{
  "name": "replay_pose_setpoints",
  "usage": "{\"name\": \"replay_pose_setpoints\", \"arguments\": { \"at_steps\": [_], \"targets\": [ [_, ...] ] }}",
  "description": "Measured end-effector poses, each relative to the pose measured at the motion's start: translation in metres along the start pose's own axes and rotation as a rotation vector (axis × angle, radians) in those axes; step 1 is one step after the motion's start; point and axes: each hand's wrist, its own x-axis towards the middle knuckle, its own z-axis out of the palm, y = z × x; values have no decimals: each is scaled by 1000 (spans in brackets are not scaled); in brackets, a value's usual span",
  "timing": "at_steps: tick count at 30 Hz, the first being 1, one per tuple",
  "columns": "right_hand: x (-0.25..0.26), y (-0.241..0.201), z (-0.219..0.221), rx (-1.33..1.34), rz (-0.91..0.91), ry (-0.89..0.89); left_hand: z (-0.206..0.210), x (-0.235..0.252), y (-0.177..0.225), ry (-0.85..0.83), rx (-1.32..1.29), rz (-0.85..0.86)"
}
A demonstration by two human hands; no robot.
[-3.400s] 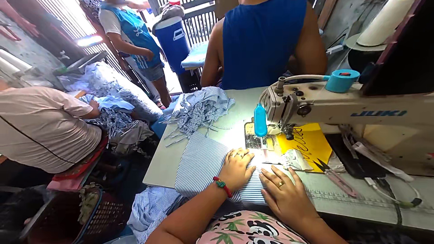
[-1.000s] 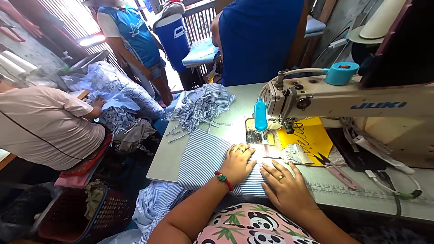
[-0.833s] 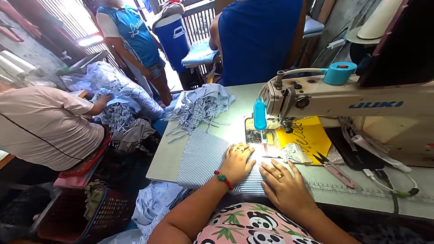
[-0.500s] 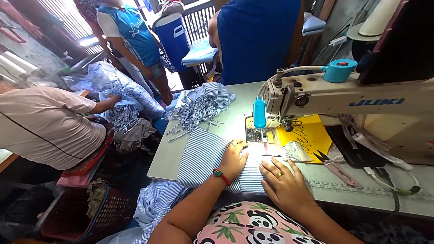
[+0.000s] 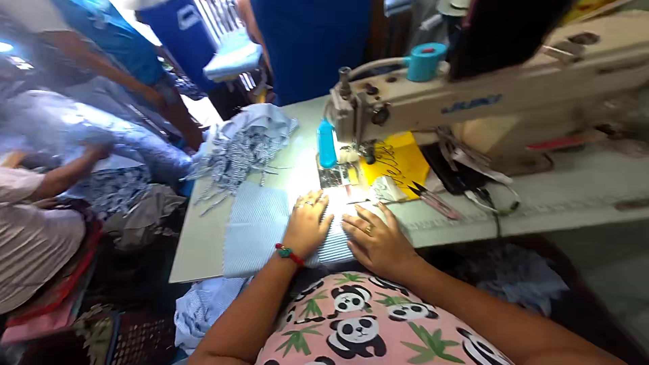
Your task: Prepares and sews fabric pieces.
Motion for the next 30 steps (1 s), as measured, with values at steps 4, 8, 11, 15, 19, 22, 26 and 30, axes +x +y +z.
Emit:
{"name": "replay_pose_setpoints", "arguments": {
  "at_steps": [4,8,11,15,19,22,26,30],
  "targets": [
    [-1,1,0,34,9,-43,4,-1,-1,59,54,14],
    [0,1,-1,25,25,-67,8,-5,9,177,140,95],
    [0,2,-2,53,39,-70,12,-2,10,40,30,179],
    [0,3,-6,82,64,-70,14,11,5,-5,-23,168],
    [8,4,-11,46,98,-135,13,28,3,30,-52,160],
    [19,9,-14,24,134,-184,13,43,-2,26,-57,130],
    [31,14,-11,-20,160,-189,12,57,-5,31,-81,63],
    [39,17,-9,-22,213,-233,11,66,-6,30,-70,50]
  ]
}}
